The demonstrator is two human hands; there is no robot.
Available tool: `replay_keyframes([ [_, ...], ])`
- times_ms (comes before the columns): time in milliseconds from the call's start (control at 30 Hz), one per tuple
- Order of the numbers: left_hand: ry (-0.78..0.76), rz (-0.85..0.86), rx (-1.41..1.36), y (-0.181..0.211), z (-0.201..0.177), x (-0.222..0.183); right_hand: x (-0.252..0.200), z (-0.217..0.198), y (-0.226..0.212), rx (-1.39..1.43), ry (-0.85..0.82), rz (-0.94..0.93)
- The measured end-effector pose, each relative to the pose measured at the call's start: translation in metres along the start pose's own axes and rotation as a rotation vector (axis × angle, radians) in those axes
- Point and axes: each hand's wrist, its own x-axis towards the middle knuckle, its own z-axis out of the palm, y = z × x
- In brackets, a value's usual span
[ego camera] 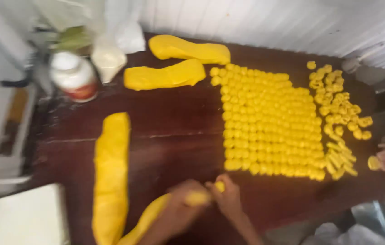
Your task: Portioning and shaping yellow dough into small balls on a bakery workbench.
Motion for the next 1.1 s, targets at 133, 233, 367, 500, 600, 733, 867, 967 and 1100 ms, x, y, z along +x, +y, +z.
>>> replay_keyframes([
  [133,0.509,-0.742,-0.159,-0.069,-0.024,-0.007,0.084,0.006,0.078,0.062,-0.24,0.119],
  [233,0.622,-0.939,-0.093,-0.093,-0.025,-0.035,0.189,0.017,0.053,0.357,-0.241,0.319],
  [367,0.7,-1.014,0.076,-0.101,-0.021,-0.073,0.287,0.041,0.03,-0.277,0.039,-0.253],
  [500,0.711,-0.978,0.029,-0.097,-0.016,-0.068,0.323,0.081,0.052,-0.548,0.13,-0.359],
  [600,0.71,-0.931,-0.047,-0.093,-0.023,-0.054,0.296,0.051,0.016,-0.659,0.149,-0.366],
  [733,0.699,-0.76,-0.32,-0.079,-0.017,-0.031,0.162,-0.009,-0.068,-0.048,-0.22,-0.058],
  [867,0.404,-0.38,-0.442,-0.06,0.011,-0.005,0.042,-0.025,-0.131,0.205,-0.478,-0.115],
  [967,0.164,-0.332,-0.185,-0.027,0.001,-0.005,0.012,-0.02,-0.139,0.118,-0.394,-0.178],
  [1100,0.021,-0.499,-0.542,0.007,-0.008,-0.027,0.001,-0.053,-0.161,0.032,-0.332,-0.182],
])
